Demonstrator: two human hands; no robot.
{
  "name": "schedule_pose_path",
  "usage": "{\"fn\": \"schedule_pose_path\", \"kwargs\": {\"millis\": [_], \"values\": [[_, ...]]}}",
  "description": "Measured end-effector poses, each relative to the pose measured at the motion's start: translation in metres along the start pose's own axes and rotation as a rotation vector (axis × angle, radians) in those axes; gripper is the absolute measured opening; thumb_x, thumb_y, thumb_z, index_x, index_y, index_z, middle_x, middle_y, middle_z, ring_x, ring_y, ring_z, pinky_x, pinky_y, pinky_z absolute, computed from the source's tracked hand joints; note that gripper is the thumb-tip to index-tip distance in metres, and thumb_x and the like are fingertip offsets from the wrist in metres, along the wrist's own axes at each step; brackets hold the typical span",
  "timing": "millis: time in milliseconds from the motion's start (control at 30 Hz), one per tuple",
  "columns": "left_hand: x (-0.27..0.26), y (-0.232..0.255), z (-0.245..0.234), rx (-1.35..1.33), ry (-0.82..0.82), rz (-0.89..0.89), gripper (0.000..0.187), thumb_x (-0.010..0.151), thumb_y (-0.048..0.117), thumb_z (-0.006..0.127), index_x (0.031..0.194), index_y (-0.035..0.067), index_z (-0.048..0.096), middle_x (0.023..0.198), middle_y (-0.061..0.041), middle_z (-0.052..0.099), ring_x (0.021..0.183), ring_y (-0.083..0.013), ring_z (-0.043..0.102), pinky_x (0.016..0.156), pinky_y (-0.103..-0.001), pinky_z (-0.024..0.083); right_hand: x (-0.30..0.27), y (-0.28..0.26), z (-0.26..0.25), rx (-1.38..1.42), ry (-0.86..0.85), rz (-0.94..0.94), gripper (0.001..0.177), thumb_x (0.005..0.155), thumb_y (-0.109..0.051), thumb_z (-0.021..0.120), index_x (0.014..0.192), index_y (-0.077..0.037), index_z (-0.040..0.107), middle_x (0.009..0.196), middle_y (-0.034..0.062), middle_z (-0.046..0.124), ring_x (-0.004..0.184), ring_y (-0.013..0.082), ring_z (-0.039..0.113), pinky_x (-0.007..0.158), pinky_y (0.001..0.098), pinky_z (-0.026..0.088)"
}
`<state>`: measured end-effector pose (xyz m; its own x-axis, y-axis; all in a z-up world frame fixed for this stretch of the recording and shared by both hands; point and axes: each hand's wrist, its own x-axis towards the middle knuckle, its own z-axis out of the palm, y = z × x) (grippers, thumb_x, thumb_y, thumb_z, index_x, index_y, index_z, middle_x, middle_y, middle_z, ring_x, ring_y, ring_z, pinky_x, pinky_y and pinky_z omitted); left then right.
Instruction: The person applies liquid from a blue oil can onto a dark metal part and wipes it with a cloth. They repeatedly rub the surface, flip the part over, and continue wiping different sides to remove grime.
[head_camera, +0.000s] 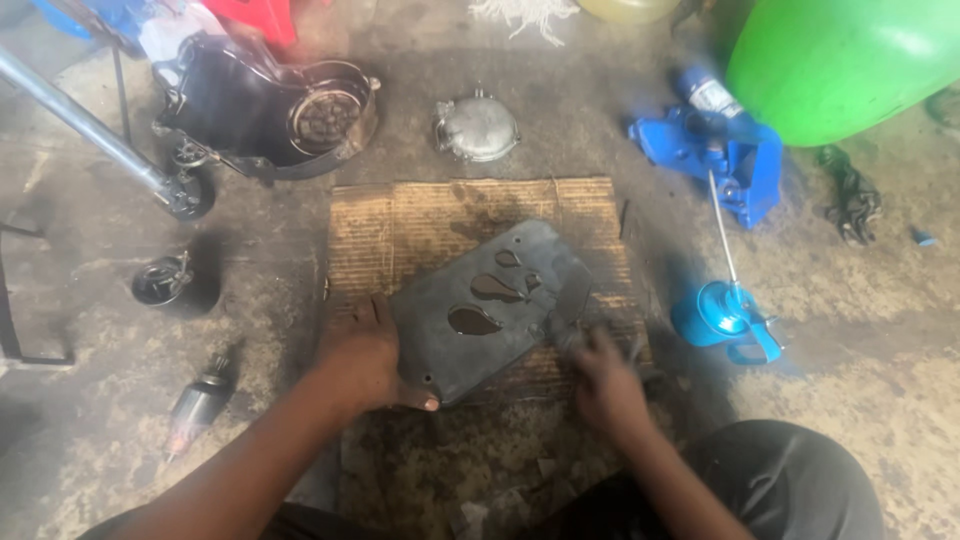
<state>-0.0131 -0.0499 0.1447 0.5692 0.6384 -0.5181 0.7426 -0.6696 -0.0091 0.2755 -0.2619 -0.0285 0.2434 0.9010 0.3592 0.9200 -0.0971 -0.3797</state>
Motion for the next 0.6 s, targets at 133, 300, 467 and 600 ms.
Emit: {"fn": "schedule_pose_path", "kwargs": {"millis": [133, 300, 467, 600], "values": [[0.003, 0.001, 0.008, 0.003, -0.028, 0.008, 0.160, 0.053, 0.088, 0.082, 0.150, -0.019, 0.011, 0.158, -0.038, 0.020, 0.147, -0.0485, 0.027, 0.118, -0.055, 0.027, 0.009, 0.006, -0.016, 0.026, -0.258, 0.324, 0.044, 0.085, -0.012, 0.063, 0.128, -0.013, 0.063, 0.120, 0.0245, 0.066, 0.103, 0.0449, 0.065, 0.086, 0.0530, 0.054], [-0.003, 0.001, 0.004, -0.064, 0.000, -0.016, 0.164, 0.049, 0.086, 0.083, 0.153, -0.019, 0.011, 0.156, -0.036, 0.028, 0.145, -0.0458, 0.035, 0.119, -0.051, 0.031, 0.024, -0.036, -0.043, 0.116, -0.124, 0.096, 0.029, 0.081, -0.013, 0.063, 0.109, -0.007, 0.064, 0.097, 0.0257, 0.070, 0.090, 0.0479, 0.066, 0.075, 0.0530, 0.054], [-0.007, 0.000, 0.004, 0.022, 0.026, 0.016, 0.160, 0.052, 0.088, 0.080, 0.149, -0.021, 0.016, 0.154, -0.038, 0.031, 0.143, -0.0458, 0.038, 0.119, -0.055, 0.029, 0.040, -0.111, -0.067, 0.137, -0.334, 0.259, 0.025, 0.086, -0.018, 0.063, 0.108, -0.008, 0.065, 0.077, 0.0245, 0.068, 0.078, 0.0459, 0.067, 0.069, 0.0549, 0.050], [-0.003, 0.003, -0.002, -0.043, 0.030, 0.000, 0.164, 0.048, 0.087, 0.083, 0.149, -0.020, 0.011, 0.151, -0.037, 0.032, 0.140, -0.0457, 0.039, 0.115, -0.055, 0.031, 0.060, -0.138, -0.071, 0.206, -0.378, 0.287, 0.025, 0.089, -0.019, 0.060, 0.109, -0.004, 0.062, 0.080, 0.0258, 0.068, 0.079, 0.0464, 0.066, 0.070, 0.0552, 0.050]]}}
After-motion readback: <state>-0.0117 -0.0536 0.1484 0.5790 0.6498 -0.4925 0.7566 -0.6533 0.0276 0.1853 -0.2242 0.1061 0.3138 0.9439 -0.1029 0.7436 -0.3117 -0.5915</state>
